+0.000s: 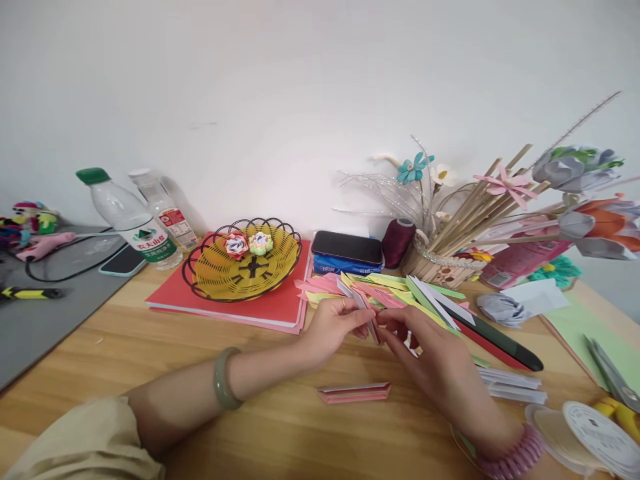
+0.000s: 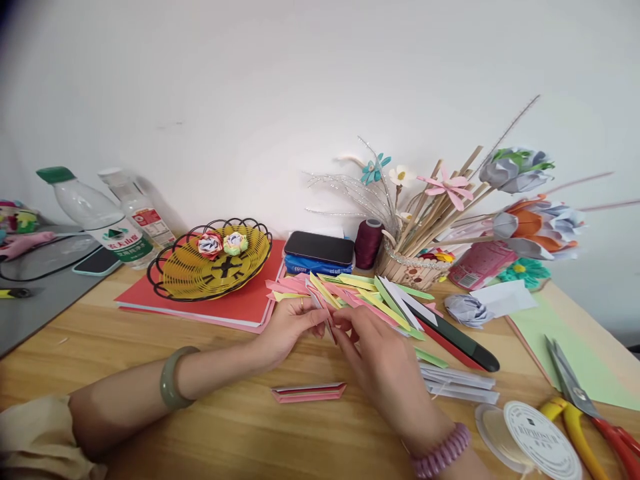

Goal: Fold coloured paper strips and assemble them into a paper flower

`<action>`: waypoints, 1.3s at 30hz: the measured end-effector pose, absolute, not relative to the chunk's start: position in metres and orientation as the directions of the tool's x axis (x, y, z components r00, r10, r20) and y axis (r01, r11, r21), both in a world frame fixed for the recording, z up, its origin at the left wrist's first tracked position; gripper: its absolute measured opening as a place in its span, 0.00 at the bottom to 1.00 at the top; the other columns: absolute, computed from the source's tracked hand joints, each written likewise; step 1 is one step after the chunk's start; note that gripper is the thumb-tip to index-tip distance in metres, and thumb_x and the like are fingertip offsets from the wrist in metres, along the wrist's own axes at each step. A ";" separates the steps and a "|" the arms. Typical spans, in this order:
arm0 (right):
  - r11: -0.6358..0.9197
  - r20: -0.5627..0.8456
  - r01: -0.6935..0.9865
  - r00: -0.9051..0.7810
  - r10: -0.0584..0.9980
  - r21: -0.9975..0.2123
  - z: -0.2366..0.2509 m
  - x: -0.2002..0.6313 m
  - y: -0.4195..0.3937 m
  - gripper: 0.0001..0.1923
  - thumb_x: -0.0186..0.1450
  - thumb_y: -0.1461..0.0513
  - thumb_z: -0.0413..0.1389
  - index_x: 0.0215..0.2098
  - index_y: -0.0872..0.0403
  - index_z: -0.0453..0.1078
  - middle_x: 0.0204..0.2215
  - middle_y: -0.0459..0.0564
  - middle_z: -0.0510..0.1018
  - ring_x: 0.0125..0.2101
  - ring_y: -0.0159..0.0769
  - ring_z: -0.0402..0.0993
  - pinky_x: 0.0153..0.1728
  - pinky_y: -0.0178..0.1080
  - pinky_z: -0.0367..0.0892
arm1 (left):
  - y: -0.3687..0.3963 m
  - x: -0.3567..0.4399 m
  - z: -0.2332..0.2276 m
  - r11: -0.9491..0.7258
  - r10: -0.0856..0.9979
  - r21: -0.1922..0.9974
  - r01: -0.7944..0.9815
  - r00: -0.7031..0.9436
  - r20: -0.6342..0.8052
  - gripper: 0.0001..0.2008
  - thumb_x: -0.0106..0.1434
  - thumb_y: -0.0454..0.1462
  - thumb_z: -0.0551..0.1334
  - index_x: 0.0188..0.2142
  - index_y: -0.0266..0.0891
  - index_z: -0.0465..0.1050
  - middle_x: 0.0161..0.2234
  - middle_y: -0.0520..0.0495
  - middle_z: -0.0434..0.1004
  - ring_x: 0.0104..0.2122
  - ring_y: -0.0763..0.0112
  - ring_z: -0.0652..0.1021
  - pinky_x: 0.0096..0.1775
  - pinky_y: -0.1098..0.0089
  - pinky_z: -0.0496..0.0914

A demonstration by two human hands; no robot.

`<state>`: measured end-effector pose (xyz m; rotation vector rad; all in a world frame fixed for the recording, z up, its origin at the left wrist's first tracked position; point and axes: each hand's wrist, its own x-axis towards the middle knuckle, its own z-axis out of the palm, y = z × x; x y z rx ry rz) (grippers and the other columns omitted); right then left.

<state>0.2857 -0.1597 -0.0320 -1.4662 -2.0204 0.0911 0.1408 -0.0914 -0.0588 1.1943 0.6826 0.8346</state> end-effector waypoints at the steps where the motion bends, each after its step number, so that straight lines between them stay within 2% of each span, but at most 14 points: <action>1: 0.375 0.472 0.828 -0.155 0.868 -0.418 -0.031 0.286 -0.160 0.05 0.63 0.63 0.49 0.37 0.53 0.64 0.26 0.46 0.71 0.25 0.31 0.68 0.24 0.34 0.65 | -0.092 0.141 -0.058 0.118 0.852 0.981 -0.157 0.524 -0.019 0.11 0.52 0.41 0.63 0.21 0.33 0.70 0.19 0.53 0.69 0.21 0.78 0.68 0.26 0.76 0.62; 3: 0.397 0.544 0.818 -0.125 0.829 -0.416 -0.030 0.286 -0.161 0.06 0.63 0.64 0.50 0.39 0.53 0.63 0.27 0.47 0.71 0.26 0.31 0.69 0.26 0.34 0.66 | -0.094 0.140 -0.056 0.045 0.845 0.995 -0.085 0.534 0.007 0.12 0.53 0.42 0.62 0.22 0.33 0.72 0.19 0.53 0.70 0.21 0.78 0.67 0.26 0.76 0.62; 5: 0.440 0.617 0.815 -0.134 0.776 -0.377 -0.030 0.286 -0.162 0.10 0.62 0.67 0.50 0.43 0.54 0.63 0.32 0.50 0.72 0.32 0.34 0.70 0.30 0.36 0.67 | -0.098 0.139 -0.055 -0.042 0.822 0.999 -0.023 0.567 0.047 0.12 0.54 0.42 0.60 0.24 0.33 0.74 0.20 0.52 0.71 0.22 0.77 0.68 0.27 0.76 0.63; 9: 0.570 0.703 0.793 -0.281 0.654 -0.214 -0.029 0.286 -0.165 0.24 0.60 0.72 0.49 0.54 0.54 0.58 0.43 0.57 0.70 0.44 0.40 0.67 0.40 0.41 0.66 | -0.106 0.136 -0.055 -0.166 0.787 0.986 0.020 0.606 0.120 0.09 0.56 0.38 0.58 0.31 0.35 0.75 0.27 0.50 0.76 0.28 0.73 0.72 0.32 0.74 0.65; 13: 0.656 0.715 0.747 -0.401 0.572 -0.105 -0.029 0.288 -0.168 0.32 0.58 0.75 0.48 0.60 0.55 0.51 0.48 0.59 0.68 0.49 0.42 0.64 0.43 0.44 0.66 | -0.107 0.136 -0.057 -0.207 0.762 0.978 0.040 0.633 0.136 0.09 0.56 0.36 0.57 0.33 0.36 0.75 0.30 0.49 0.78 0.30 0.71 0.73 0.34 0.73 0.66; 17: 0.679 0.651 0.733 -0.495 0.576 -0.043 -0.032 0.293 -0.167 0.32 0.59 0.73 0.47 0.60 0.55 0.49 0.50 0.56 0.69 0.51 0.41 0.63 0.46 0.45 0.65 | -0.105 0.137 -0.058 -0.216 0.774 0.974 0.069 0.620 0.128 0.09 0.56 0.37 0.58 0.31 0.34 0.74 0.29 0.48 0.77 0.29 0.71 0.73 0.33 0.72 0.66; 19: 0.683 0.625 0.728 -0.509 0.591 -0.053 -0.033 0.294 -0.166 0.32 0.59 0.73 0.46 0.61 0.55 0.48 0.53 0.56 0.66 0.53 0.41 0.61 0.48 0.45 0.64 | -0.104 0.137 -0.058 -0.209 0.777 0.975 0.075 0.618 0.119 0.09 0.56 0.37 0.58 0.30 0.33 0.74 0.28 0.48 0.76 0.28 0.71 0.72 0.32 0.72 0.65; 24: 0.659 0.641 0.740 -0.443 0.627 -0.133 -0.030 0.289 -0.165 0.33 0.60 0.73 0.46 0.62 0.55 0.43 0.60 0.56 0.51 0.58 0.45 0.50 0.52 0.50 0.58 | -0.103 0.138 -0.060 -0.181 0.763 0.981 0.075 0.640 0.092 0.08 0.56 0.36 0.57 0.30 0.34 0.74 0.29 0.50 0.76 0.30 0.71 0.72 0.33 0.73 0.65; 28: 0.630 0.450 0.743 -0.494 0.744 -0.226 -0.029 0.286 -0.165 0.28 0.64 0.68 0.45 0.62 0.53 0.45 0.61 0.55 0.51 0.58 0.41 0.49 0.53 0.47 0.57 | -0.101 0.139 -0.060 -0.167 0.787 0.982 0.091 0.612 0.077 0.09 0.57 0.36 0.56 0.27 0.33 0.71 0.26 0.50 0.74 0.28 0.71 0.71 0.31 0.73 0.64; 30: 0.566 0.488 0.746 -0.370 0.790 -0.351 -0.027 0.288 -0.165 0.26 0.65 0.66 0.43 0.61 0.50 0.46 0.59 0.54 0.55 0.58 0.39 0.51 0.53 0.46 0.57 | -0.101 0.138 -0.057 -0.098 0.757 0.995 0.022 0.651 0.060 0.09 0.57 0.38 0.56 0.26 0.33 0.70 0.25 0.50 0.72 0.28 0.72 0.71 0.33 0.73 0.64; 32: 0.489 0.534 0.717 -0.192 0.824 -0.496 -0.022 0.290 -0.166 0.23 0.65 0.64 0.45 0.58 0.47 0.52 0.54 0.52 0.63 0.54 0.38 0.58 0.49 0.43 0.61 | -0.102 0.138 -0.052 -0.009 0.706 0.999 -0.052 0.707 0.043 0.09 0.57 0.39 0.58 0.26 0.34 0.69 0.24 0.51 0.70 0.27 0.74 0.70 0.32 0.73 0.64; 34: 0.385 0.461 0.655 -0.063 0.885 -0.650 -0.015 0.292 -0.165 0.19 0.64 0.59 0.48 0.54 0.46 0.59 0.42 0.50 0.72 0.43 0.37 0.69 0.39 0.39 0.68 | -0.103 0.137 -0.048 0.053 0.628 0.995 -0.082 0.778 0.030 0.11 0.57 0.41 0.58 0.26 0.34 0.67 0.23 0.51 0.68 0.24 0.76 0.69 0.30 0.73 0.64; 36: 0.268 0.272 0.550 -0.076 0.959 -0.791 -0.009 0.291 -0.163 0.16 0.62 0.55 0.50 0.47 0.49 0.67 0.28 0.46 0.74 0.30 0.35 0.71 0.30 0.36 0.68 | -0.104 0.136 -0.046 0.072 0.546 0.995 -0.070 0.837 0.019 0.13 0.57 0.43 0.57 0.24 0.35 0.66 0.22 0.51 0.67 0.22 0.77 0.68 0.29 0.74 0.64; 39: 0.125 0.061 0.381 -0.175 0.983 -0.916 -0.004 0.287 -0.160 0.14 0.61 0.53 0.51 0.32 0.54 0.72 0.22 0.46 0.73 0.26 0.33 0.70 0.29 0.36 0.67 | -0.106 0.134 -0.044 -0.077 0.525 0.997 -0.003 0.850 0.043 0.14 0.59 0.42 0.55 0.24 0.35 0.67 0.23 0.51 0.66 0.25 0.75 0.68 0.32 0.73 0.64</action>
